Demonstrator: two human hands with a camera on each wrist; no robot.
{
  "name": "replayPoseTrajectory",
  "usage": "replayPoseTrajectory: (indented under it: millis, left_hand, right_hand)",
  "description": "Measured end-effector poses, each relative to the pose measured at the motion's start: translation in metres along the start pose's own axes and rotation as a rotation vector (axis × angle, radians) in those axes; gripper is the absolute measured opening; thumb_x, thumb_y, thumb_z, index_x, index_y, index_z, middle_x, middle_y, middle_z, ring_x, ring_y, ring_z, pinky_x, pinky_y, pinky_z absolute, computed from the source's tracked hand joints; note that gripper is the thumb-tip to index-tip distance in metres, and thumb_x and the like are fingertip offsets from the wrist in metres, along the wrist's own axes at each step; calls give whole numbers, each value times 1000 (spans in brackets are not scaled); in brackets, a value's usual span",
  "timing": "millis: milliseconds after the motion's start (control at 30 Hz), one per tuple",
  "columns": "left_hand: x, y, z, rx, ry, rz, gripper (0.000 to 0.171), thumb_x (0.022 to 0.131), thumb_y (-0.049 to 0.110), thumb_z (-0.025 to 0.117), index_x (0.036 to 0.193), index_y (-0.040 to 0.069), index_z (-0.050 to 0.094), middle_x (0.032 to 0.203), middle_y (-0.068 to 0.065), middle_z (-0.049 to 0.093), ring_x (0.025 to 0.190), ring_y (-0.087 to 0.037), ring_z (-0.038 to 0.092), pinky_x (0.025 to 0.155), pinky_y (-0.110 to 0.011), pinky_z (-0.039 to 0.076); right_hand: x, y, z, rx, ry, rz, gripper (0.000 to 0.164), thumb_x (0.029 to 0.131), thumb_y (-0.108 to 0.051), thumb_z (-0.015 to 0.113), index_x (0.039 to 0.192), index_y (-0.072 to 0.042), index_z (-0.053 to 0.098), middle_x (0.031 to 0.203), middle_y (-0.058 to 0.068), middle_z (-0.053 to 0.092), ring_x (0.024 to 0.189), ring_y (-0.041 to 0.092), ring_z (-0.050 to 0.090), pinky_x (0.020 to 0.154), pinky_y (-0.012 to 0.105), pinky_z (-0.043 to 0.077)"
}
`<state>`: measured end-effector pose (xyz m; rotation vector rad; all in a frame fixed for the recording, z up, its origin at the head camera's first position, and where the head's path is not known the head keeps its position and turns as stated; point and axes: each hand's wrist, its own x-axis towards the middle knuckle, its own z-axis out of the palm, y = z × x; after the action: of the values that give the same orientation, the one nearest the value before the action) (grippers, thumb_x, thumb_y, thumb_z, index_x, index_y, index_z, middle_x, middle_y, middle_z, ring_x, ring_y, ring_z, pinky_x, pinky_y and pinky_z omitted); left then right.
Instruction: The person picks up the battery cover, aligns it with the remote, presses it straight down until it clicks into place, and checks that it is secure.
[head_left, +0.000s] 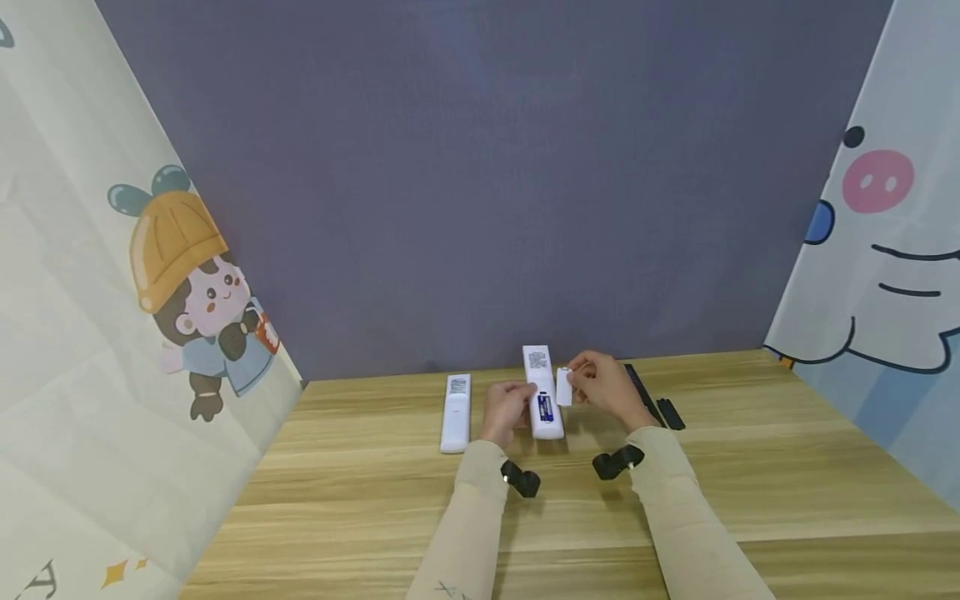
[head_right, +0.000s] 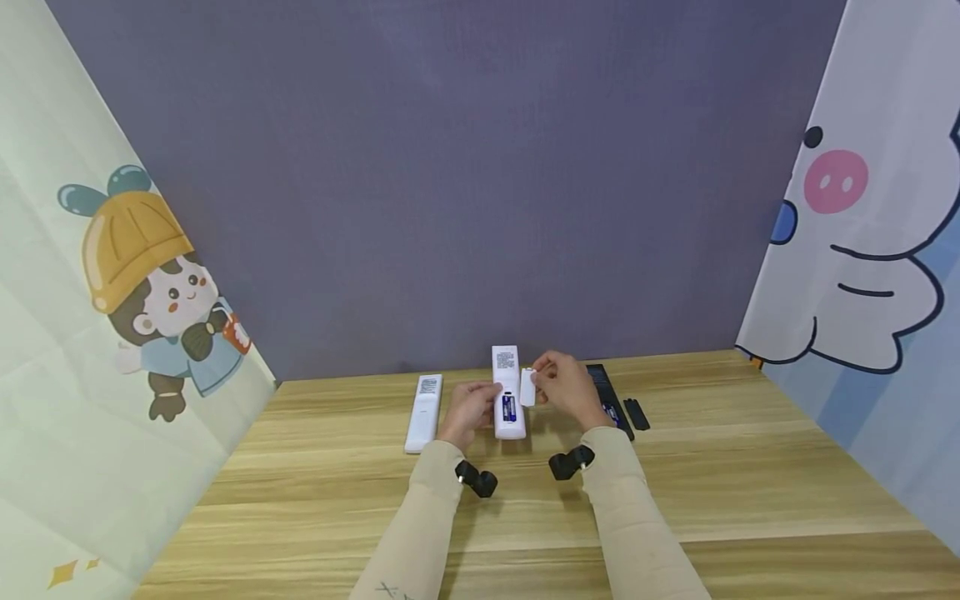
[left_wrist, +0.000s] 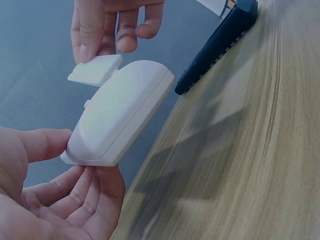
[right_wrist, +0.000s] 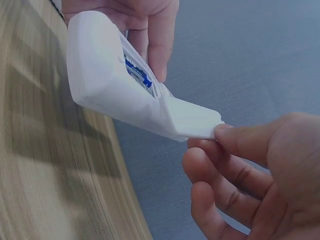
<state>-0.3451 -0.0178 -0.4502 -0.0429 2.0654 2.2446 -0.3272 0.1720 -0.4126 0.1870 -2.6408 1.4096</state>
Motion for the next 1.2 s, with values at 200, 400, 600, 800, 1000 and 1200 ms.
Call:
replayPoseTrajectory:
  millis: [200, 400, 600, 800, 1000, 1200]
  left_hand:
    - [1, -1, 0, 1, -1, 1, 30, 95, 15, 68, 117, -5, 70, 95, -10, 74, 79, -16, 68, 69, -29, 61]
    - [2, 0, 1, 2, 1, 1, 30, 94, 15, 68, 117, -5, 71, 95, -10, 74, 81, -16, 67, 69, -29, 60]
    - [3, -1, 0, -1, 7, 4, 29, 94, 15, 69, 116, -4, 71, 97, -11, 74, 84, -17, 67, 70, -28, 59]
    - [2, -1, -1, -11, 11, 9, 30, 95, 15, 68, 116, -6, 69, 98, -13, 75, 82, -17, 68, 70, -29, 60]
    - [1, 0, -2, -19, 13, 9, 29, 94, 14, 69, 115, -6, 70, 96, -13, 75, 81, -17, 68, 69, -29, 60]
    - [-1, 1, -3, -16, 14, 8, 30, 94, 15, 69, 115, -6, 70, 97, -12, 75, 82, -16, 68, 71, -29, 60]
  right_hand:
    - [-1, -2, 0, 7, -3, -17, 17, 103, -17, 62, 114, -5, 66, 86, 11, 72, 78, 38, 71, 64, 43, 58]
    - [0, -4, 0, 27, -12, -25, 16, 103, -16, 62, 113, -5, 66, 84, 12, 72, 77, 38, 70, 58, 33, 55]
    - [4, -3, 4, 41, -17, -42, 15, 101, -14, 63, 111, -3, 66, 83, 12, 73, 69, 27, 69, 66, 45, 60]
    - [2, -4, 7, 49, -23, -60, 14, 101, -14, 63, 108, -3, 67, 85, 15, 73, 77, 40, 71, 72, 55, 60]
    - [1, -7, 12, 74, -42, -54, 13, 102, -14, 63, 107, -3, 67, 92, 21, 73, 84, 45, 70, 76, 55, 60]
    - [2, -9, 15, 87, -59, -43, 11, 101, -12, 63, 105, -2, 67, 95, 24, 71, 85, 44, 70, 72, 45, 61]
